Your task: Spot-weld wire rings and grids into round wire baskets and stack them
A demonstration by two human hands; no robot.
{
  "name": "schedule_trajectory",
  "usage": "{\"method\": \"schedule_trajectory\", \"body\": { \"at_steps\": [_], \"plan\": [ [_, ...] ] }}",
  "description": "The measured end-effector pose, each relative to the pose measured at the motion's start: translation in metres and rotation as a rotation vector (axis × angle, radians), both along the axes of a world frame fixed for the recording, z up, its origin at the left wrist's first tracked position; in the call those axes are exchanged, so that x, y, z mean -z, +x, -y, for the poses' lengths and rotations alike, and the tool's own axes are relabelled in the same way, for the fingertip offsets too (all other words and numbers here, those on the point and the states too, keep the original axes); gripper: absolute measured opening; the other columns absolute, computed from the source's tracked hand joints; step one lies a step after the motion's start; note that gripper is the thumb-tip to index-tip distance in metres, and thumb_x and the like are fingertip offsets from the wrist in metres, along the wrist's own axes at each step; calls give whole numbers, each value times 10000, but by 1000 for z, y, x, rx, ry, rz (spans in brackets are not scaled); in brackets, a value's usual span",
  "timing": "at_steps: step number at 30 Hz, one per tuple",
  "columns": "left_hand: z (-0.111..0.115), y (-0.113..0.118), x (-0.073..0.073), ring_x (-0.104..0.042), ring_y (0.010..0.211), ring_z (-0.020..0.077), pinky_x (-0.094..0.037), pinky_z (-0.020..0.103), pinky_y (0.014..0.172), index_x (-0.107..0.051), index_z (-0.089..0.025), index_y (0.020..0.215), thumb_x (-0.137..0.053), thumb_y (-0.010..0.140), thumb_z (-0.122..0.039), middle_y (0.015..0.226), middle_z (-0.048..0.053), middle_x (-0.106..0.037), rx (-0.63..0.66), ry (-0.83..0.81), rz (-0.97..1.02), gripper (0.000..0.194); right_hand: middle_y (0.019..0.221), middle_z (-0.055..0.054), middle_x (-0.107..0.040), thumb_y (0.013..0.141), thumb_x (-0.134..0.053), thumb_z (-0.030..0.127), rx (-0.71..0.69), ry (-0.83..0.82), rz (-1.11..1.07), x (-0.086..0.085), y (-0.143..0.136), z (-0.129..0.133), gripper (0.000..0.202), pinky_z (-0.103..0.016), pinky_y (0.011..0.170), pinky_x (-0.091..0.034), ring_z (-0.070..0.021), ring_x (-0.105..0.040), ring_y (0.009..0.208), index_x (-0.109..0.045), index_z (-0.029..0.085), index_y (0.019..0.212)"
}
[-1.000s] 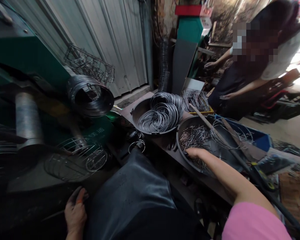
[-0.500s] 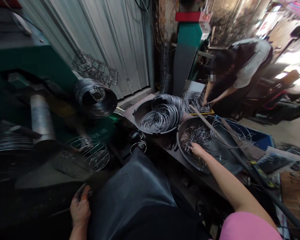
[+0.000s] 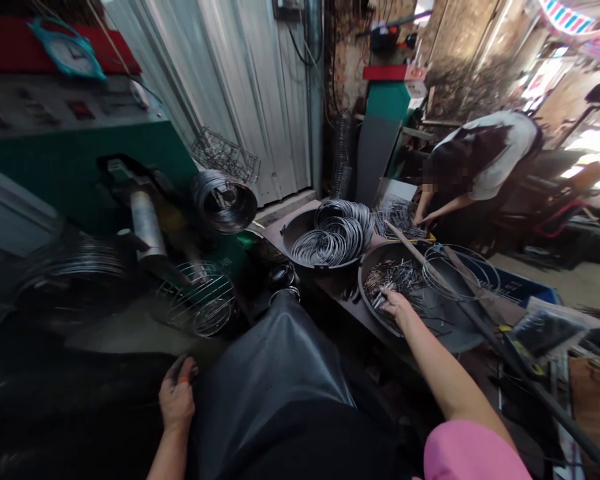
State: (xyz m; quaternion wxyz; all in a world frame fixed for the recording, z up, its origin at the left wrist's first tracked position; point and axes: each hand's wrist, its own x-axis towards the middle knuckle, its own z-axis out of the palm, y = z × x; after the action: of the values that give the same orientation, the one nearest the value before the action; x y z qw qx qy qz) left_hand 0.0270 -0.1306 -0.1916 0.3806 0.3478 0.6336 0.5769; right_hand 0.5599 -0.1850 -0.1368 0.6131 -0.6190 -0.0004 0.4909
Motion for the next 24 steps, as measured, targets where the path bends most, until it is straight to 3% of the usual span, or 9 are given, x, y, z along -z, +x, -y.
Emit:
{"method": "schedule_trajectory", "body": {
  "at_steps": [6, 13, 19, 24],
  "plan": [
    [12, -2, -2, -554, 658, 114, -444, 287, 671, -593, -165, 1040, -654, 579, -485, 866, 17, -612, 7, -18, -12, 564, 824, -16, -628, 875, -510, 278, -11, -100, -45, 9, -20, 1, 184, -279, 613, -520, -108, -604, 663, -579, 117, 928],
    [14, -5, -9, -569, 682, 128, -453, 302, 695, -592, -161, 1052, -649, 585, -478, 913, 37, -622, 18, -16, -22, 568, 515, -34, -621, 870, -469, 173, -8, 7, -23, -2, -17, -1, 204, -300, 566, -535, -169, -623, 526, -568, 144, 694],
    [18, -4, -16, -572, 691, 122, -458, 288, 701, -594, -170, 1061, -655, 593, -466, 933, 32, -625, -6, 8, -32, 556, 526, -4, -631, 791, -546, 108, 45, 46, 134, -4, -7, -8, 114, -287, 587, -540, -159, -625, 535, -564, 175, 701],
    [15, -9, -9, -577, 697, 135, -453, 300, 704, -581, -182, 1086, -645, 599, -501, 903, 21, -619, 24, -46, -62, 585, 498, 40, -602, 699, -573, 7, 107, 58, 291, -6, -4, -4, 187, -207, 566, -503, -122, -590, 512, -556, 190, 663]
  ]
}}
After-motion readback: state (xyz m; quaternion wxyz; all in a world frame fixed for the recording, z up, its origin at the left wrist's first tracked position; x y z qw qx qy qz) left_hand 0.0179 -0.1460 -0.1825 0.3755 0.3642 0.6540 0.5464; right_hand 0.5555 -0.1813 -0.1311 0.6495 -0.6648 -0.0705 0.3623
